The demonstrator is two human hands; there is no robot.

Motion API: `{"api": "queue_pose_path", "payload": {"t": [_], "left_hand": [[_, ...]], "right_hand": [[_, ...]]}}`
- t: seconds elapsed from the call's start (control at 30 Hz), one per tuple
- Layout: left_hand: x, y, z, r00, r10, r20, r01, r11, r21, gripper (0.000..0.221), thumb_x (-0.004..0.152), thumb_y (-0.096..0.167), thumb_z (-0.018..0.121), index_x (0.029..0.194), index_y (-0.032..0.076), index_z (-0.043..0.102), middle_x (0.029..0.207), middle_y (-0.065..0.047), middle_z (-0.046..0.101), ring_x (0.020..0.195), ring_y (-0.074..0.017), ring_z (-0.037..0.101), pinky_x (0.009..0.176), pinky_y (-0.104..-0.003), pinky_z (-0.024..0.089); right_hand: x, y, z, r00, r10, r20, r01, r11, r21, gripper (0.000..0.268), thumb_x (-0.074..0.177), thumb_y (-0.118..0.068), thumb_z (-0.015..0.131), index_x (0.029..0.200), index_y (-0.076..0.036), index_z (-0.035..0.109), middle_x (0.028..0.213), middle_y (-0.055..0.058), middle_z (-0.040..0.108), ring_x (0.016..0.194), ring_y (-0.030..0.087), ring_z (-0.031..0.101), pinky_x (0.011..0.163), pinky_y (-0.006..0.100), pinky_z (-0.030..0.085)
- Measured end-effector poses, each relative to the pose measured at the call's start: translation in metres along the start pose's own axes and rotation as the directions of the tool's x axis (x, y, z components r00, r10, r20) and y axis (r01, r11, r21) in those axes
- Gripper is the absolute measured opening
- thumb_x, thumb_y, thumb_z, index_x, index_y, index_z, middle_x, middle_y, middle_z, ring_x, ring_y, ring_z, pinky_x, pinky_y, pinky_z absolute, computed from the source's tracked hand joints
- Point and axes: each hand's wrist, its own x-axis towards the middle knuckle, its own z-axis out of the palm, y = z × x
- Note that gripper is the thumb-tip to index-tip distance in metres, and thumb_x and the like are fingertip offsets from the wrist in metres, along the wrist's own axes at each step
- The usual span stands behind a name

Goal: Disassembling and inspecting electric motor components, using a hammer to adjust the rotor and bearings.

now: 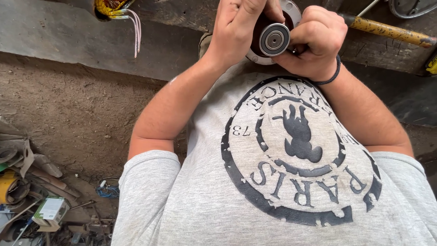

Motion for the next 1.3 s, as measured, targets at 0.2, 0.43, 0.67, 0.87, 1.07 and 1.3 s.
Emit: {"api": "queue_pose_path", "payload": {"t": [0.2, 0.43, 0.67, 0.87, 1.07, 1.3], "left_hand": [[-0.001, 0.002, -0.001, 1.000, -0.019, -0.024, 0.020, 1.000, 0.015, 0.050, 0.102, 0.042, 0.048, 0.070, 0.005, 0.060, 0.068, -0.002, 0.060, 0.065, -0.0128, 0.058, 0.064, -0.028, 0.047], [-0.002, 0.004, -0.001, 0.999, -0.031, -0.033, 0.032, 0.999, 0.035, 0.047, 0.102, 0.039, 0.050, 0.069, 0.007, 0.059, 0.064, 0.000, 0.058, 0.061, -0.0113, 0.056, 0.059, -0.026, 0.043], [-0.001, 0.004, -0.001, 0.999, -0.052, -0.004, 0.052, 0.999, 0.011, 0.047, 0.102, 0.035, 0.050, 0.067, 0.004, 0.060, 0.062, -0.002, 0.061, 0.058, -0.0095, 0.054, 0.057, -0.025, 0.042], [0.002, 0.002, 0.001, 1.000, 0.008, 0.006, -0.008, 1.000, -0.028, 0.046, 0.103, 0.038, 0.046, 0.074, 0.005, 0.061, 0.070, -0.003, 0.062, 0.066, -0.0120, 0.056, 0.064, -0.028, 0.045], [0.000, 0.002, 0.000, 0.998, -0.002, 0.056, 0.007, 0.996, -0.088, 0.055, 0.104, 0.052, 0.044, 0.086, 0.004, 0.066, 0.083, -0.004, 0.067, 0.076, -0.0150, 0.065, 0.071, -0.028, 0.052], [0.000, -0.010, 0.002, 0.999, -0.019, 0.027, 0.024, 0.984, -0.176, 0.045, 0.103, 0.040, 0.051, 0.073, 0.007, 0.047, 0.075, -0.009, 0.062, 0.072, -0.0168, 0.062, 0.068, -0.030, 0.049]], "right_hand": [[0.014, -0.008, -0.010, 0.994, -0.001, 0.111, -0.012, 0.994, 0.110, 0.032, 0.096, -0.017, 0.087, 0.094, 0.006, 0.065, 0.068, 0.015, 0.052, 0.057, 0.028, 0.042, 0.055, 0.043, 0.033], [0.011, -0.003, -0.004, 0.999, 0.005, 0.049, -0.013, 0.987, 0.159, 0.040, 0.092, -0.027, 0.086, 0.085, 0.003, 0.061, 0.062, 0.009, 0.047, 0.054, 0.024, 0.038, 0.053, 0.041, 0.030], [0.013, -0.002, -0.005, 0.999, -0.009, 0.052, -0.003, 0.975, 0.224, 0.041, 0.088, -0.029, 0.086, 0.089, 0.005, 0.062, 0.065, 0.012, 0.051, 0.057, 0.026, 0.041, 0.055, 0.042, 0.033], [0.006, 0.003, -0.006, 0.999, 0.036, 0.035, -0.042, 0.975, 0.216, 0.038, 0.089, -0.026, 0.086, 0.090, 0.004, 0.064, 0.068, 0.012, 0.053, 0.059, 0.026, 0.042, 0.058, 0.042, 0.034], [0.002, 0.007, -0.008, 0.999, 0.041, 0.022, -0.045, 0.974, 0.224, 0.037, 0.090, -0.025, 0.084, 0.090, 0.006, 0.064, 0.066, 0.011, 0.049, 0.058, 0.026, 0.042, 0.058, 0.043, 0.035], [0.006, 0.001, -0.004, 0.999, 0.040, -0.023, -0.033, 0.969, 0.244, 0.029, 0.099, -0.018, 0.064, 0.086, 0.007, 0.057, 0.067, 0.015, 0.052, 0.056, 0.030, 0.041, 0.058, 0.046, 0.034]]}}
